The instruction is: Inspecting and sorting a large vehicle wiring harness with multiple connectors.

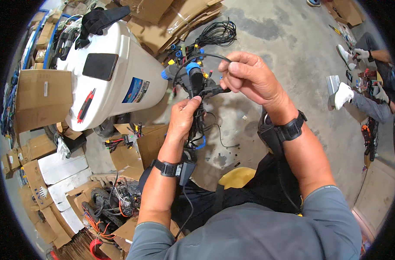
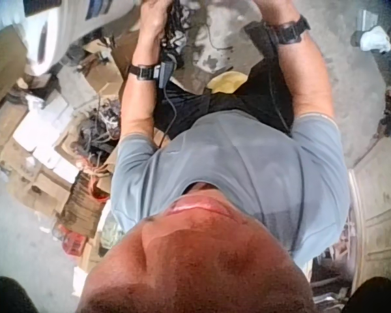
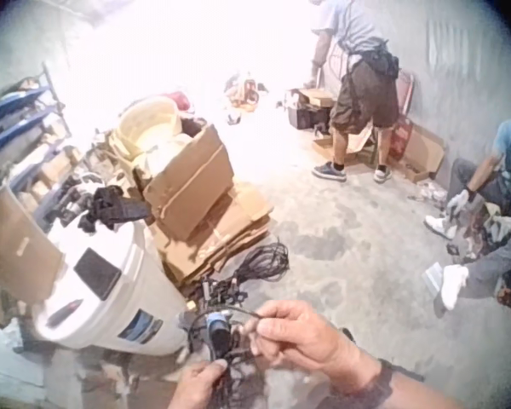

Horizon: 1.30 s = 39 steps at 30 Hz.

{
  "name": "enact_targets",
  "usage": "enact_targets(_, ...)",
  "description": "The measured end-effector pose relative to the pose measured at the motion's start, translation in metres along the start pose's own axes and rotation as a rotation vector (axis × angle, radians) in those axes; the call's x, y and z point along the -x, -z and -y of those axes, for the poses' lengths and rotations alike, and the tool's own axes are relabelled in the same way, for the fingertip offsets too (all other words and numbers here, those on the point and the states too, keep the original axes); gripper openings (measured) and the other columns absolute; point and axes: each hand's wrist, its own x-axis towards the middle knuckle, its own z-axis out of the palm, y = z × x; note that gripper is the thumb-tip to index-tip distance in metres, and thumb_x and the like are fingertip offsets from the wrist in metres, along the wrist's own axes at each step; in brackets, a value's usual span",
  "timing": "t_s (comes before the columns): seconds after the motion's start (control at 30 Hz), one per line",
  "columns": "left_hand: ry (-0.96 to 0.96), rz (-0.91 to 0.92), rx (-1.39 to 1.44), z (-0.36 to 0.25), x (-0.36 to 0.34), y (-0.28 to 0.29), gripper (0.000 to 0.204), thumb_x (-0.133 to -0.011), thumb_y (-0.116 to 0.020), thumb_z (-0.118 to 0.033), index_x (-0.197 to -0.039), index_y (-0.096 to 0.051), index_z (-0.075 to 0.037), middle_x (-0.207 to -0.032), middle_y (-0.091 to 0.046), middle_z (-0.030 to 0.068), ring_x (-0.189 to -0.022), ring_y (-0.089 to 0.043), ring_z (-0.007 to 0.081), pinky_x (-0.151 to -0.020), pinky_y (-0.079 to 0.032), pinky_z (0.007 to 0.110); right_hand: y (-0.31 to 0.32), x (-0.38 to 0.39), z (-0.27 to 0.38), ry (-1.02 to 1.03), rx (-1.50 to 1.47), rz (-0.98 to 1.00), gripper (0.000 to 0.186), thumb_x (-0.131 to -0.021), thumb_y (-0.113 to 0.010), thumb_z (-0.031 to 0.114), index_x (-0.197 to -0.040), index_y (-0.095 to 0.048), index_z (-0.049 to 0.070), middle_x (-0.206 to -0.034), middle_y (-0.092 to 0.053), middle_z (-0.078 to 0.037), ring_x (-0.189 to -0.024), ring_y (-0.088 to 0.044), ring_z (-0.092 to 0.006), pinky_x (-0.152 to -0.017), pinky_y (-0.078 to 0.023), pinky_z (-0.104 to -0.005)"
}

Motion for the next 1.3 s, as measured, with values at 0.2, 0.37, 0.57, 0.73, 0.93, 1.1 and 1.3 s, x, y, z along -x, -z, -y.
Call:
enact_targets(0.2,-0.069,0.165,-0.489,0.005,0.002,-0.003,0.037,-0.088,-0.063,-0.032,-0.073,-0.062,0.001,-0.067,-0.054,-0.0015,-0.061,-0.046,0.0088,-0.054,-0.037,0.029,-0.003,-0.003,0.000,-0.009,-0.042,-0.008,0.034,-0.095,-0.055,0.020,-0.123,-0.058,0.000,-0.062,-0.052,0.001,-0.049,-0.044,-0.0061,-0.055,-0.044,-0.0238)
enact_targets(0.37,0.004,0.264,-0.616,0.008,0.012,-0.008,0.037,-0.088,-0.062,-0.033,-0.072,-0.060,0.001,-0.067,-0.053,-0.0015,-0.061,-0.046,0.0086,-0.054,-0.036,0.028,0.001,-0.011,0.000,0.045,-0.033,-0.056,0.032,-0.095,-0.055,0.015,-0.124,-0.056,0.003,-0.069,-0.057,-0.002,-0.055,-0.053,-0.0079,-0.054,-0.047,-0.0238)
enact_targets(0.57,0.055,0.173,-0.254,0.014,0.005,-0.003,0.034,-0.089,-0.061,-0.031,-0.079,-0.063,0.001,-0.071,-0.061,0.0033,-0.060,-0.054,0.0100,-0.055,-0.042,0.026,0.036,-0.009,0.018,0.260,-0.205,-0.163,0.025,-0.096,-0.052,0.014,-0.117,-0.057,0.003,-0.066,-0.052,-0.001,-0.058,-0.054,-0.0123,-0.061,-0.049,-0.0279)
enact_targets(0.73,0.012,0.076,-0.021,0.008,0.003,0.009,0.035,-0.091,-0.060,-0.033,-0.078,-0.063,0.000,-0.070,-0.064,0.0084,-0.056,-0.058,0.0136,-0.052,-0.044,0.027,0.046,-0.006,0.024,0.134,0.318,-0.610,0.025,-0.096,-0.053,0.016,-0.113,-0.057,-0.001,-0.076,-0.064,-0.005,-0.064,-0.059,-0.0142,-0.064,-0.049,-0.0275)
enact_targets(0.93,-0.104,-0.005,0.211,0.001,-0.005,0.025,0.034,-0.094,-0.057,-0.033,-0.090,-0.058,0.001,-0.069,-0.064,0.0139,-0.058,-0.063,0.0217,-0.053,-0.051,0.031,0.052,0.000,0.022,-0.169,1.056,-0.517,0.045,-0.095,-0.056,0.027,-0.127,-0.052,-0.004,-0.081,-0.065,-0.009,-0.070,-0.063,-0.0155,-0.067,-0.051,-0.0299)
enact_targets(1.1,-0.127,0.007,0.325,-0.006,-0.002,0.024,0.040,-0.095,-0.053,-0.038,-0.094,-0.057,0.002,-0.072,-0.064,0.0148,-0.060,-0.064,0.0237,-0.057,-0.053,0.033,0.054,0.003,-0.002,0.013,1.487,-0.320,0.053,-0.088,-0.061,0.036,-0.127,-0.053,0.002,-0.123,-0.057,-0.020,-0.114,-0.055,-0.0374,-0.098,-0.044,-0.0427)
enact_targets(1.3,-0.112,0.072,0.337,-0.005,0.000,0.019,0.042,-0.095,-0.050,-0.038,-0.097,-0.057,0.003,-0.072,-0.063,0.0160,-0.062,-0.064,0.0263,-0.060,-0.054,0.035,0.010,-0.003,-0.038,0.129,1.306,-0.005,0.041,-0.088,-0.062,0.023,-0.123,-0.054,0.002,-0.123,-0.056,-0.020,-0.112,-0.056,-0.0360,-0.093,-0.046,-0.0405)
